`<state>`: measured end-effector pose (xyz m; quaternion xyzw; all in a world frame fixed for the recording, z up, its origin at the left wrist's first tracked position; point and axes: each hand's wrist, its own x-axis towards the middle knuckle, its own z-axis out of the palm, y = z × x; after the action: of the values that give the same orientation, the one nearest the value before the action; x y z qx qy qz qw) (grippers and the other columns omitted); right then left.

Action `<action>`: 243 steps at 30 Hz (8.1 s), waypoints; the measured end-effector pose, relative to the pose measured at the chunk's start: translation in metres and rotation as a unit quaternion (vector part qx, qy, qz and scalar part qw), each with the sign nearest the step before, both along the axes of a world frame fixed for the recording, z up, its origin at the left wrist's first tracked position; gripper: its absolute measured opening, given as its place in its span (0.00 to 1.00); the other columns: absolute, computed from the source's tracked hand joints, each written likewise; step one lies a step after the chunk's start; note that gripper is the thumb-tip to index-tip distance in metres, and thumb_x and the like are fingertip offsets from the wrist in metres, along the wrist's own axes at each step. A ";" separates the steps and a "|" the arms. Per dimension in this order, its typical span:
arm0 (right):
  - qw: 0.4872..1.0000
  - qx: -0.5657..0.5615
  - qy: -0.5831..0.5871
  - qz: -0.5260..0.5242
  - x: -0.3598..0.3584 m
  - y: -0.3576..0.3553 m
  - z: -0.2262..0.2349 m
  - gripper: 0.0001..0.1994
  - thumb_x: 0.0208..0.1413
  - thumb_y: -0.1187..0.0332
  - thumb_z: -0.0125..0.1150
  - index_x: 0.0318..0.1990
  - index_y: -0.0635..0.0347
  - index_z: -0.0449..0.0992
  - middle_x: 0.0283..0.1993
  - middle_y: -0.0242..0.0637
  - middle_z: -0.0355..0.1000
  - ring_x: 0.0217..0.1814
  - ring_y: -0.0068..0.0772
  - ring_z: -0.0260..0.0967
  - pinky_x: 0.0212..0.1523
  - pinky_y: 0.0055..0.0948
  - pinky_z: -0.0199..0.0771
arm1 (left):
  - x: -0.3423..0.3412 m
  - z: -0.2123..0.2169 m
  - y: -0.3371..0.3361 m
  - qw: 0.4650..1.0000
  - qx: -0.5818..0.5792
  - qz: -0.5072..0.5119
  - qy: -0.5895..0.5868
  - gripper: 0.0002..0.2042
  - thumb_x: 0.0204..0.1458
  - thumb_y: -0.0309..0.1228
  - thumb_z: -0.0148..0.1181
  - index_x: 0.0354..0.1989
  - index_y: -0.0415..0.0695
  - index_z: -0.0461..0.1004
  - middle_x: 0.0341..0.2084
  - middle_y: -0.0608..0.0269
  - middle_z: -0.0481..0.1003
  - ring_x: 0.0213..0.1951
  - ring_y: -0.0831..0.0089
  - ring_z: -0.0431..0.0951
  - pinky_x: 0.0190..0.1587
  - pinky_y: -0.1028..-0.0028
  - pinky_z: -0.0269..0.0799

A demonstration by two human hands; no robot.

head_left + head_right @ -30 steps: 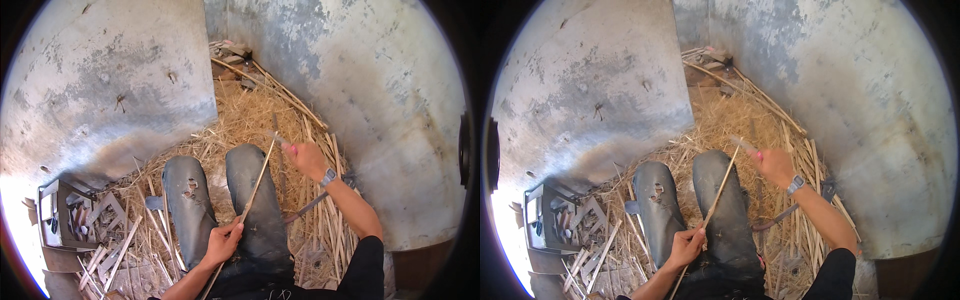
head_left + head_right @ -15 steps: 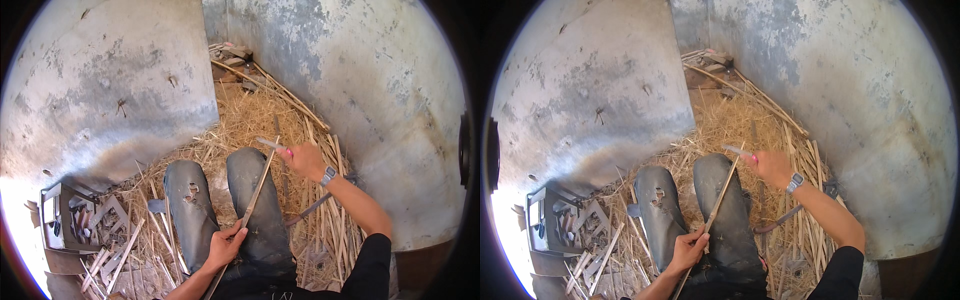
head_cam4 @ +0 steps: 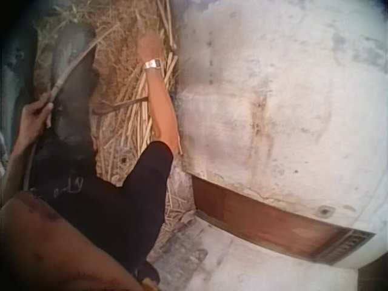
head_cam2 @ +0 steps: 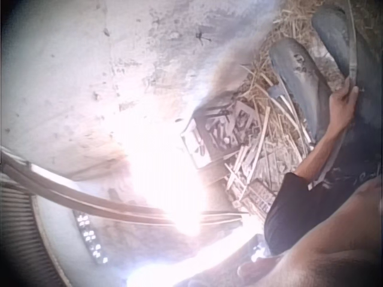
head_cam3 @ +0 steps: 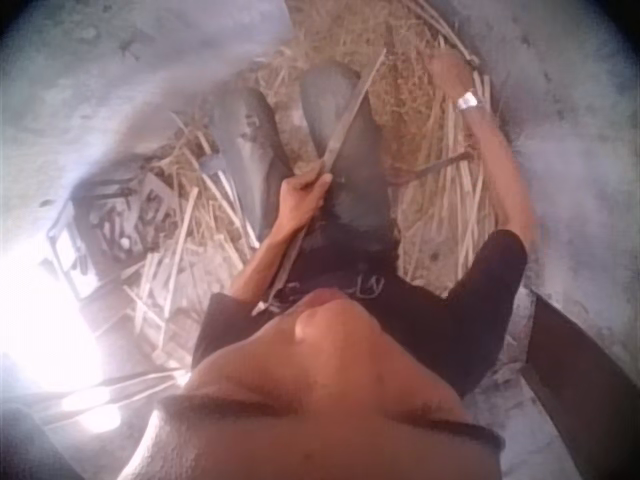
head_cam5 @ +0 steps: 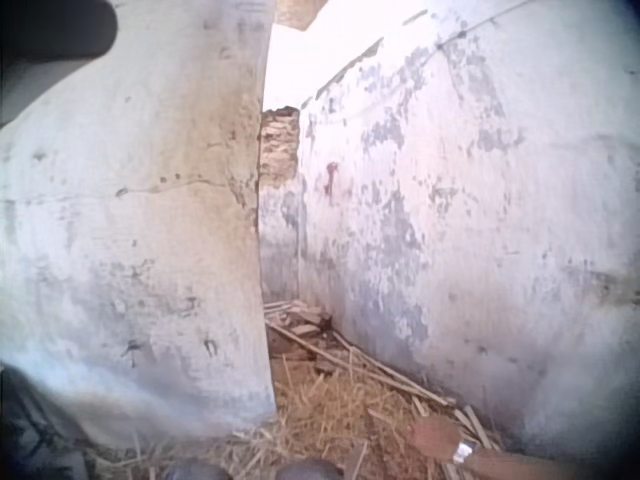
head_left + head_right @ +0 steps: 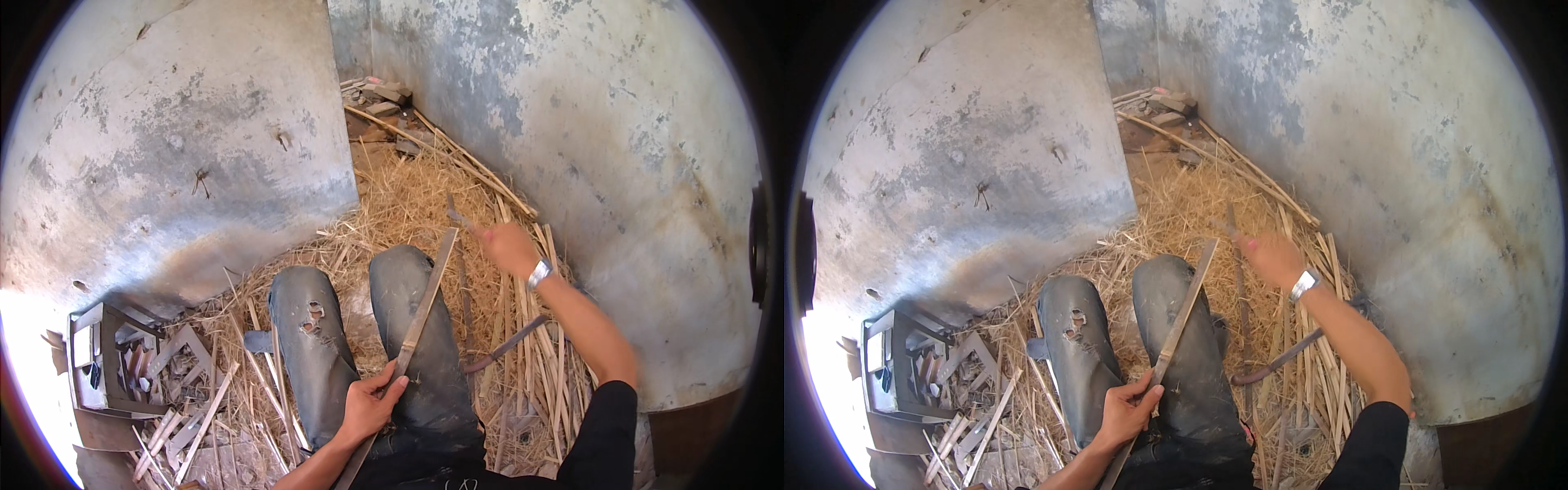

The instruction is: The person shaves a thin bamboo slat using a knife while sitting on a floor covered in wood shavings.

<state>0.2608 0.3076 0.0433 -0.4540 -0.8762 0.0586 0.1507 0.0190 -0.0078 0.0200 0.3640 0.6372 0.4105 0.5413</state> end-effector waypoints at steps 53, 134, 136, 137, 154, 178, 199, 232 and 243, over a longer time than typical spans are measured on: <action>0.944 -0.145 0.208 0.210 -0.069 -0.132 -0.007 0.19 0.64 0.70 0.58 0.61 0.47 0.79 0.28 0.47 0.76 0.19 0.36 0.70 0.22 0.34 0.67 | -0.022 -0.010 0.011 0.972 -0.009 0.002 -0.236 0.24 0.73 0.41 0.48 0.22 0.43 0.65 0.14 0.73 0.61 0.13 0.85 0.58 0.17 0.78 0.51; 0.958 -0.037 0.284 -0.007 -0.040 -0.127 -0.043 0.19 0.71 0.60 0.53 0.30 0.65 0.75 0.20 0.53 0.67 0.18 0.51 0.68 0.21 0.42 0.62 | -0.007 -0.014 0.002 0.982 0.058 -0.115 -0.141 0.28 0.70 0.32 0.53 0.75 0.35 0.54 0.19 0.72 0.67 0.17 0.85 0.64 0.19 0.80 0.62; 0.955 -0.008 0.293 0.039 -0.045 -0.137 -0.047 0.19 0.71 0.60 0.52 0.30 0.64 0.75 0.20 0.53 0.67 0.19 0.54 0.69 0.21 0.44 0.63 | -0.005 -0.015 0.006 0.986 0.045 -0.104 -0.125 0.29 0.70 0.32 0.53 0.75 0.34 0.54 0.19 0.72 0.67 0.17 0.86 0.64 0.18 0.79 0.62; 0.956 -0.035 0.291 0.033 -0.047 -0.142 -0.042 0.19 0.71 0.60 0.52 0.29 0.63 0.75 0.20 0.53 0.67 0.20 0.55 0.70 0.22 0.44 0.64 | -0.005 -0.015 0.006 0.986 0.044 -0.103 -0.126 0.29 0.70 0.32 0.53 0.75 0.34 0.54 0.19 0.72 0.67 0.17 0.86 0.64 0.18 0.79 0.62; 0.852 -0.392 0.327 0.117 -0.014 -0.136 -0.059 0.22 0.73 0.58 0.50 0.29 0.65 0.75 0.17 0.24 0.59 0.17 0.21 0.53 0.20 0.29 0.53 | -0.003 -0.028 0.017 0.976 0.032 -0.074 -0.201 0.27 0.71 0.34 0.51 0.76 0.40 0.54 0.17 0.73 0.64 0.13 0.86 0.60 0.14 0.80 0.59; 0.885 -0.367 0.225 0.179 -0.028 -0.171 -0.022 0.21 0.72 0.56 0.52 0.32 0.63 0.79 0.17 0.42 0.66 0.16 0.31 0.63 0.22 0.31 0.62 | -0.016 -0.037 0.033 0.934 0.044 -0.071 -0.347 0.24 0.73 0.34 0.46 0.75 0.45 0.57 0.18 0.70 0.59 0.13 0.81 0.59 0.15 0.80 0.58; 0.825 -0.286 0.477 -0.098 -0.050 -0.184 -0.019 0.08 0.58 0.69 0.71 0.35 0.65 0.82 0.23 0.25 0.70 0.25 0.14 0.62 0.27 0.22 0.61 | -0.009 -0.027 0.021 0.985 0.081 -0.083 -0.127 0.22 0.71 0.34 0.53 0.67 0.31 0.66 0.24 0.65 0.77 0.19 0.84 0.71 0.22 0.81 0.67; 0.878 -0.094 0.447 -0.141 0.022 -0.163 0.005 0.18 0.73 0.57 0.52 0.35 0.61 0.77 0.20 0.18 0.58 0.19 0.14 0.50 0.19 0.22 0.49 | -0.023 0.000 0.061 0.973 0.128 -0.121 -0.151 0.25 0.72 0.41 0.48 0.69 0.36 0.65 0.17 0.70 0.69 0.15 0.85 0.64 0.19 0.80 0.63; 0.972 -0.030 0.229 0.038 -0.052 -0.149 -0.017 0.16 0.69 0.62 0.57 0.31 0.64 0.71 0.20 0.52 0.66 0.18 0.52 0.66 0.21 0.42 0.64 | -0.021 -0.030 0.056 0.960 0.035 -0.106 -0.256 0.26 0.73 0.44 0.46 0.74 0.45 0.61 0.15 0.72 0.65 0.16 0.85 0.63 0.19 0.81 0.62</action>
<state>0.2083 0.1588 0.0260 -0.3991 -0.8327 0.1931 0.3316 -0.0024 0.0482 -0.0105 0.3304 0.4204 0.4522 0.7139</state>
